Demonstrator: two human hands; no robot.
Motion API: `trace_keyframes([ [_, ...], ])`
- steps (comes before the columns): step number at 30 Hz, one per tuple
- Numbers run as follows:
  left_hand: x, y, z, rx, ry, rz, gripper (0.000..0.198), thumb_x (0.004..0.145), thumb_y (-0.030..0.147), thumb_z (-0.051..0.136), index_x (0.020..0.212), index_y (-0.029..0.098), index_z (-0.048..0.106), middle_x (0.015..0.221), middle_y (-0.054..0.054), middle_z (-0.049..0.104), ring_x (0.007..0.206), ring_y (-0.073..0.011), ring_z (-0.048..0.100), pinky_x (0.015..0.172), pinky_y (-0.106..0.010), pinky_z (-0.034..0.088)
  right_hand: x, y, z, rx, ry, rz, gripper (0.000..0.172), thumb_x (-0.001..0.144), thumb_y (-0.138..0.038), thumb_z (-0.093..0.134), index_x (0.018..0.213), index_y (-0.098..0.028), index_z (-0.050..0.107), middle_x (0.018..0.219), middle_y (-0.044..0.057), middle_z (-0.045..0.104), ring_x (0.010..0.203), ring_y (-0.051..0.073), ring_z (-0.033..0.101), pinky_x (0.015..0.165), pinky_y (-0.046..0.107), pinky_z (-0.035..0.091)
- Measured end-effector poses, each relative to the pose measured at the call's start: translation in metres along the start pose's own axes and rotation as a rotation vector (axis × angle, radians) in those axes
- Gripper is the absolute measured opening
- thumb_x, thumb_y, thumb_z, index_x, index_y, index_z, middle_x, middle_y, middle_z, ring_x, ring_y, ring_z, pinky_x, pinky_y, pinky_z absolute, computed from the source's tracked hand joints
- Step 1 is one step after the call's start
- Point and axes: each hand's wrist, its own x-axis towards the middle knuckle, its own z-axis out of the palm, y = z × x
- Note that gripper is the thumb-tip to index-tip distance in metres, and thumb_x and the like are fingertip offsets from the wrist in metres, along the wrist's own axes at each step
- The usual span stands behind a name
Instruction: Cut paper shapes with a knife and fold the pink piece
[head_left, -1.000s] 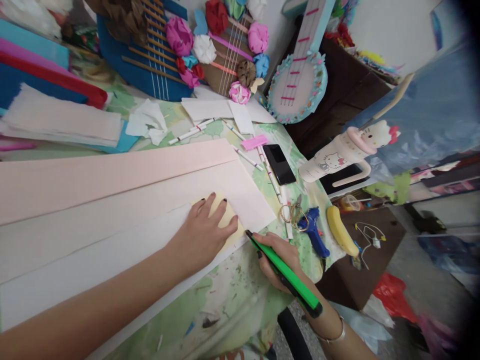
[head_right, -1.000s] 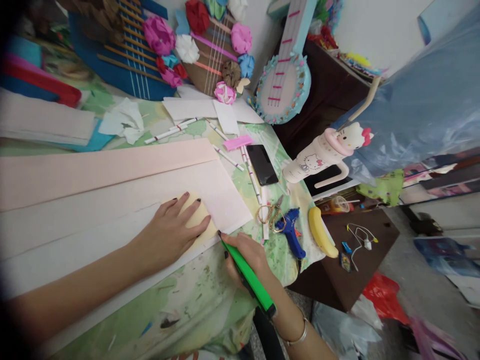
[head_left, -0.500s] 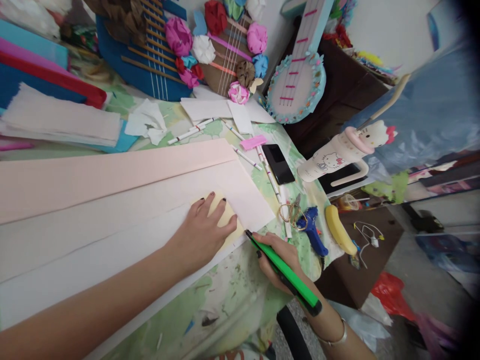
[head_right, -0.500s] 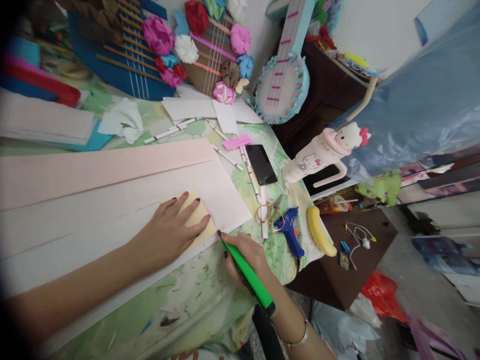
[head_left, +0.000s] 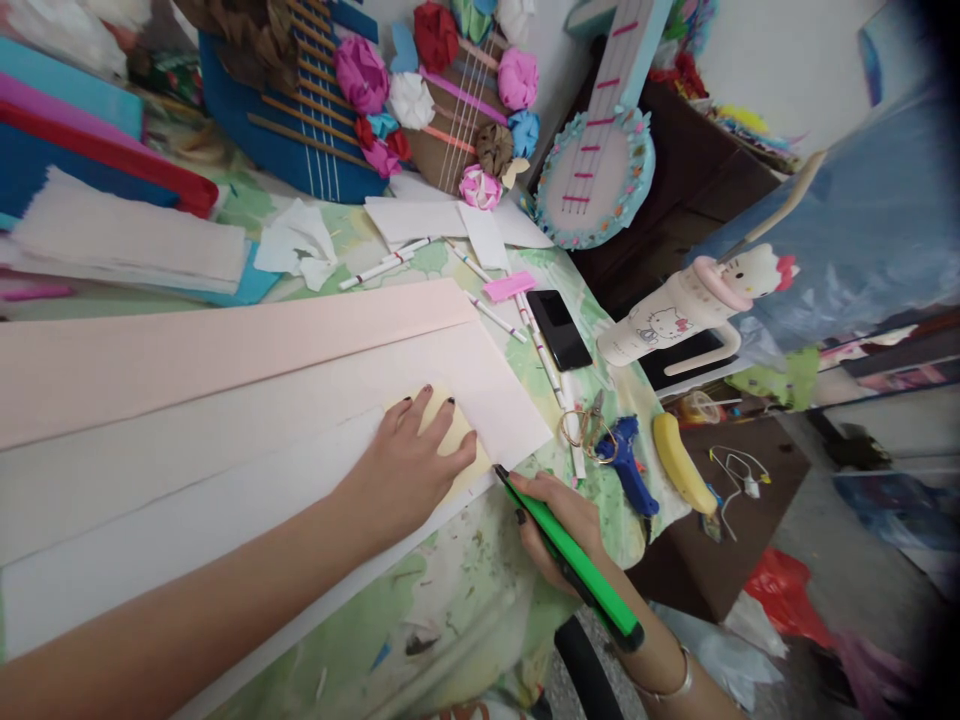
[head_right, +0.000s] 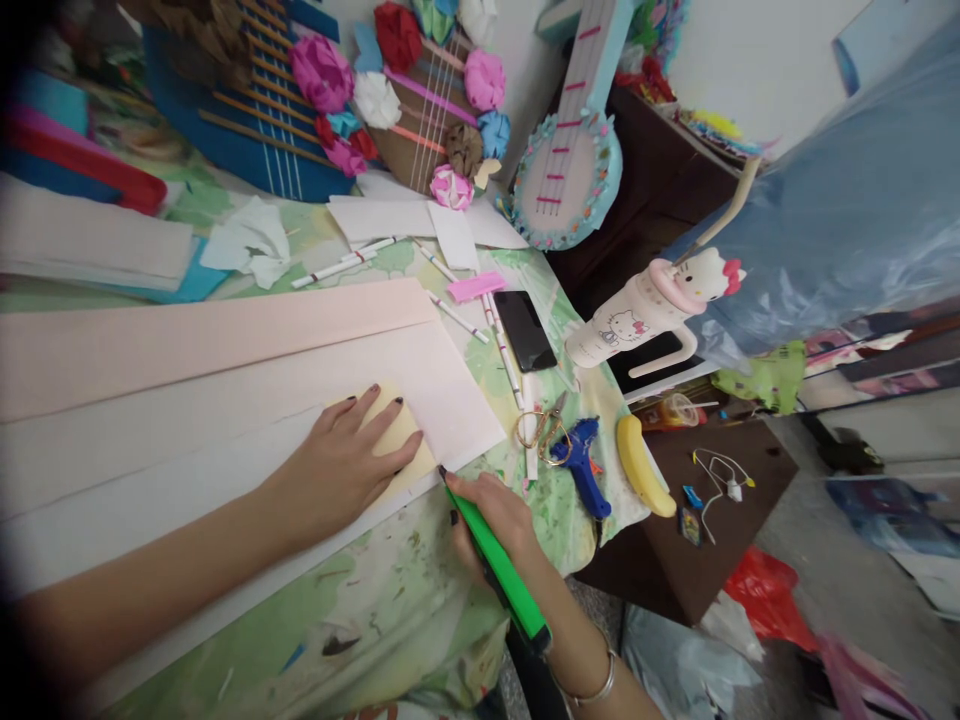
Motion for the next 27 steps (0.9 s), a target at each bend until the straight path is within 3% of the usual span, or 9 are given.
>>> trace_keyframes([
  [13, 0.001, 0.000, 0.000, 0.022, -0.008, 0.012, 0.030, 0.091, 0.026, 0.053, 0.120, 0.024, 0.061, 0.130, -0.019, 0.054, 0.129, -0.0464, 0.041, 0.096, -0.055, 0.039, -0.007, -0.001, -0.002, -0.009, 0.037, 0.005, 0.045, 0.079, -0.005, 0.048, 0.120, -0.022, 0.053, 0.075, 0.003, 0.064, 0.061, 0.017, 0.059, 0.055, 0.028, 0.049],
  [18, 0.000, 0.001, 0.001, 0.030, -0.011, 0.018, 0.031, 0.089, 0.024, 0.055, 0.120, 0.023, 0.061, 0.130, -0.020, 0.054, 0.129, -0.0473, 0.042, 0.096, -0.056, 0.040, -0.018, -0.006, -0.021, -0.094, 0.117, 0.139, 0.040, 0.080, -0.013, 0.055, 0.118, -0.025, 0.057, 0.096, 0.008, 0.072, 0.084, 0.024, 0.069, 0.070, 0.036, 0.056],
  [21, -0.001, 0.001, 0.002, 0.034, -0.010, 0.024, 0.032, 0.089, 0.023, 0.056, 0.121, 0.021, 0.061, 0.130, -0.020, 0.055, 0.129, -0.0476, 0.041, 0.098, -0.056, 0.039, -0.013, -0.005, -0.031, 0.024, 0.204, 0.309, 0.041, 0.084, -0.021, 0.059, 0.125, -0.024, 0.055, 0.103, 0.010, 0.070, 0.083, 0.023, 0.069, 0.066, 0.033, 0.057],
  [23, -0.002, 0.002, 0.003, 0.038, -0.005, 0.029, 0.033, 0.088, 0.022, 0.057, 0.120, 0.020, 0.061, 0.129, -0.020, 0.055, 0.128, -0.0477, 0.042, 0.098, -0.056, 0.039, -0.001, -0.001, -0.033, 0.186, 0.277, 0.385, 0.044, 0.086, -0.026, 0.060, 0.128, -0.023, 0.050, 0.097, 0.009, 0.070, 0.077, 0.021, 0.068, 0.061, 0.032, 0.057],
  [27, -0.003, 0.003, 0.004, 0.059, -0.004, 0.032, 0.036, 0.091, 0.025, 0.052, 0.125, 0.015, 0.059, 0.131, -0.020, 0.055, 0.129, -0.0465, 0.042, 0.100, -0.056, 0.038, 0.040, 0.008, -0.032, 0.463, 0.279, 0.367, 0.036, 0.084, -0.035, 0.066, 0.117, -0.023, 0.058, 0.093, 0.009, 0.070, 0.068, 0.018, 0.063, 0.057, 0.032, 0.054],
])
